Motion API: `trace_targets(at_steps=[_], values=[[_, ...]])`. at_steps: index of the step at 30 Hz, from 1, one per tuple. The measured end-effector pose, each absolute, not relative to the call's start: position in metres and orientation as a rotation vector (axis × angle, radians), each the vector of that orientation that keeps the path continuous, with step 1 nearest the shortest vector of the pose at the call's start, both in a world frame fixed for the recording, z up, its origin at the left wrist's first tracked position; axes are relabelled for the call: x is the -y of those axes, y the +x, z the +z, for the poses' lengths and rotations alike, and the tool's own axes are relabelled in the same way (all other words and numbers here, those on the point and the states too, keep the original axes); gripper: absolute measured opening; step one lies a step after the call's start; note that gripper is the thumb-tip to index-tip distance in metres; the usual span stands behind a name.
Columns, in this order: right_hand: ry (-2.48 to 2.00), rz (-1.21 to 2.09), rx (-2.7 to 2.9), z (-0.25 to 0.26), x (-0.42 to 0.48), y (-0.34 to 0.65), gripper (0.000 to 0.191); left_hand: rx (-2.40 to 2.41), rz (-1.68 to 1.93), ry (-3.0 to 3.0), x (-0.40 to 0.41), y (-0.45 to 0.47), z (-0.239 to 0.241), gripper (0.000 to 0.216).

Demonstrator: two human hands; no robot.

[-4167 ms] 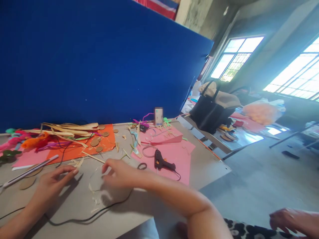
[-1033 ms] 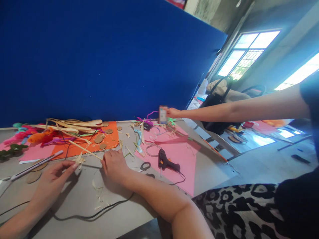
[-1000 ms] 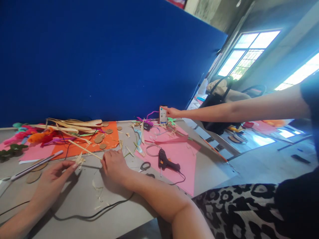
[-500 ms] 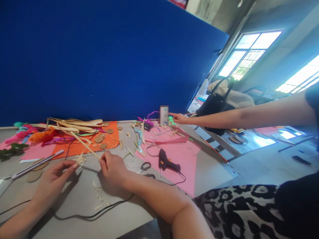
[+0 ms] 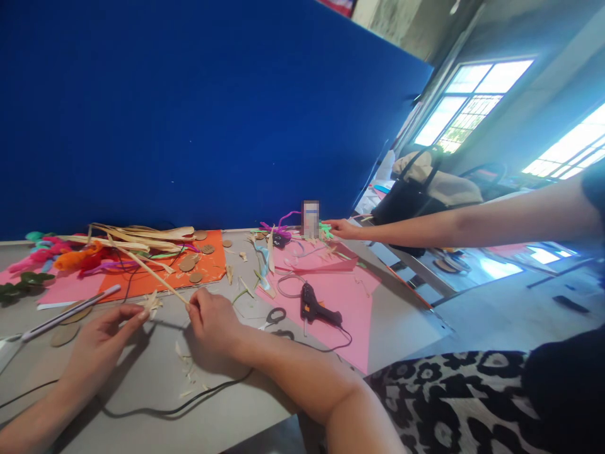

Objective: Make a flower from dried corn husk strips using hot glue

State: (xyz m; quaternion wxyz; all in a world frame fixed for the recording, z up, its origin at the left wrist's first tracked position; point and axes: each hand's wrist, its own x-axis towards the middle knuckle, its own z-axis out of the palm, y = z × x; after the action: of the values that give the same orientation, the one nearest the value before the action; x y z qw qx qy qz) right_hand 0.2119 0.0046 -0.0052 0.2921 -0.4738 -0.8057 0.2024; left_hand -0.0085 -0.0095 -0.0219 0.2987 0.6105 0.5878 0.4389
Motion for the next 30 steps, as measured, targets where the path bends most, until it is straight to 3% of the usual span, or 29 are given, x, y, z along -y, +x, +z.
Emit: trace_targets(at_steps=[20,30], values=[[-1.282,0.601,2.139,-0.001,-0.003,0.211,0.01,-1.572,1.152,1.604,0.01,-0.009,-0.023,0.032],[-1.168,0.732,2.185,0.0,0.004,0.206,0.024,-1.452,1.162,1.585,0.01,-0.002,-0.014,0.03]])
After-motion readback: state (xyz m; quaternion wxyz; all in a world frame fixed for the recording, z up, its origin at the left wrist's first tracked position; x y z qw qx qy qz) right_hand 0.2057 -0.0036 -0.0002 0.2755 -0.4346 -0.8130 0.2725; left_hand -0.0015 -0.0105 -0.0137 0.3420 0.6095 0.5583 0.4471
